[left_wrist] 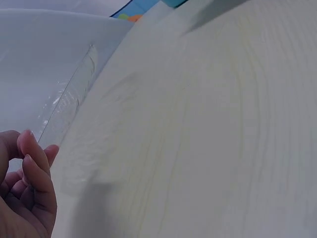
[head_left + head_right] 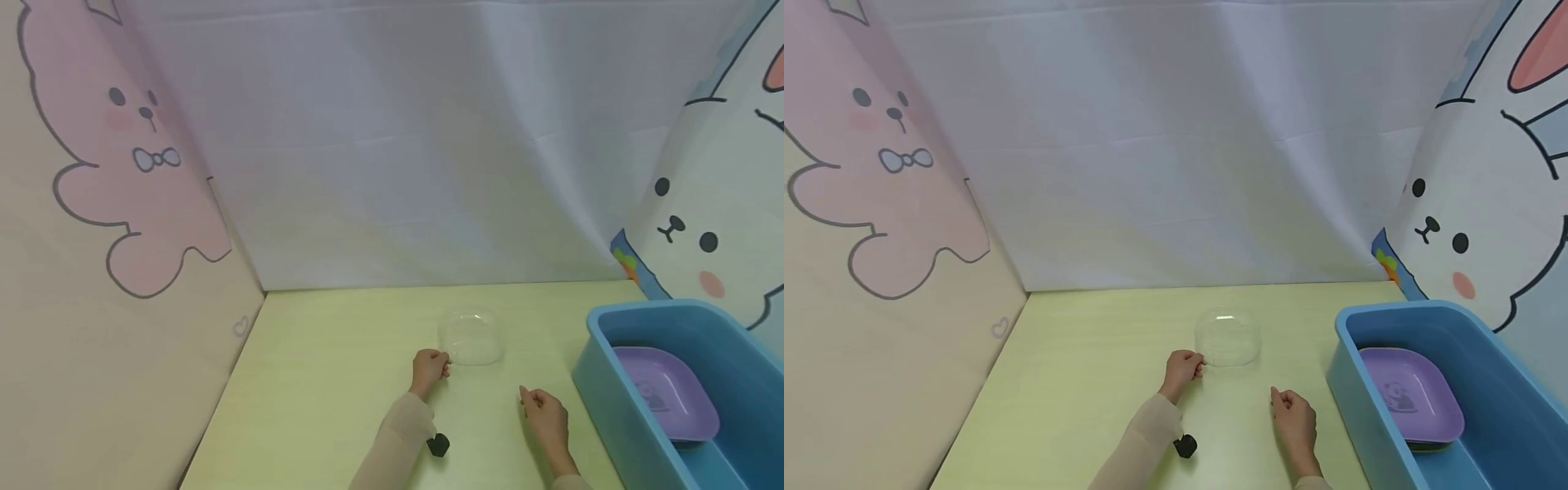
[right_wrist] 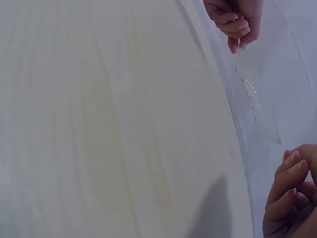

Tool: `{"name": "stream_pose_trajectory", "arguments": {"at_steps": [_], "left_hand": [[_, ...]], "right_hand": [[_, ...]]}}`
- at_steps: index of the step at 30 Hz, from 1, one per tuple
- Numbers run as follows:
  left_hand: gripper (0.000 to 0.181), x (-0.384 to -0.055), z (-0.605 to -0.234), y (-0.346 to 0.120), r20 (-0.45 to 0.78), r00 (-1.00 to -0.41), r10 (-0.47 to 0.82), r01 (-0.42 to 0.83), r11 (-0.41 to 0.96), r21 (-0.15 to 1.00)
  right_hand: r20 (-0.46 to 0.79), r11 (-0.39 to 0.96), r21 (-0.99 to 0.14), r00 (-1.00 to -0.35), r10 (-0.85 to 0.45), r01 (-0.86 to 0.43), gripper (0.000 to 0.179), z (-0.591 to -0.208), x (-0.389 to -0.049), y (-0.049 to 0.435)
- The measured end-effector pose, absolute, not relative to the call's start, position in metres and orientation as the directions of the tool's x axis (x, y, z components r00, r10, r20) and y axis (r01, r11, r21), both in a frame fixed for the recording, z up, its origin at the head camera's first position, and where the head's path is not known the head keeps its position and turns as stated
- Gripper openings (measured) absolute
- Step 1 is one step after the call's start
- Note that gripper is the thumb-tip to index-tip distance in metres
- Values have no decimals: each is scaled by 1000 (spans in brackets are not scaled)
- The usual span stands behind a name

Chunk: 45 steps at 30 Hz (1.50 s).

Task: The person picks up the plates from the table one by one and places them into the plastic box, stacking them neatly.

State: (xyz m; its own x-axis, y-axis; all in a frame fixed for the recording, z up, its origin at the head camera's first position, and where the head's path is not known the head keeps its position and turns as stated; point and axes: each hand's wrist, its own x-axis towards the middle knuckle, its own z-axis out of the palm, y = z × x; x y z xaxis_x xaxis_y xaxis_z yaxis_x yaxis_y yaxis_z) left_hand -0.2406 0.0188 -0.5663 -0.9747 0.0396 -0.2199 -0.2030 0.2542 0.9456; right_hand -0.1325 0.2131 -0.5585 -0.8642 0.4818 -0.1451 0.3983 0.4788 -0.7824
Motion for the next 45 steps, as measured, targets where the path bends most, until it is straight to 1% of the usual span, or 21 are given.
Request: {"name": "stream_pose_trajectory", "arguments": {"at_steps": [9, 15, 20, 29, 35, 41, 45], "left_hand": [[18, -215, -567, -17, -185, -983, -3, -179, 277, 944], [20, -194, -564, -40, -153, -988, -7, -148, 298, 943], [20, -181, -561, -56, -155, -987, -34, -158, 290, 944], [20, -174, -554, -71, -153, -986, -66, -166, 281, 945], [19, -172, -548, -78, -148, -987, -63, -159, 281, 946], [21, -170, -532, -82, -105, -994, -36, -111, 276, 955], [20, -168, -517, -83, -97, -994, -46, -106, 268, 958]], "right_hand": [[-172, 470, -767, -846, 504, 436, 33, -561, -131, 204], [-182, 469, -767, -849, 496, 438, 34, -561, -130, 202], [-180, 483, -760, -855, 487, 435, 33, -564, -129, 205], [-166, 488, -769, -866, 472, 414, 33, -560, -132, 203], [-189, 485, -767, -871, 454, 419, 33, -558, -134, 200], [-199, 474, -776, -875, 442, 416, 33, -558, -134, 196], [-199, 479, -773, -877, 438, 415, 34, -557, -134, 193]]}}
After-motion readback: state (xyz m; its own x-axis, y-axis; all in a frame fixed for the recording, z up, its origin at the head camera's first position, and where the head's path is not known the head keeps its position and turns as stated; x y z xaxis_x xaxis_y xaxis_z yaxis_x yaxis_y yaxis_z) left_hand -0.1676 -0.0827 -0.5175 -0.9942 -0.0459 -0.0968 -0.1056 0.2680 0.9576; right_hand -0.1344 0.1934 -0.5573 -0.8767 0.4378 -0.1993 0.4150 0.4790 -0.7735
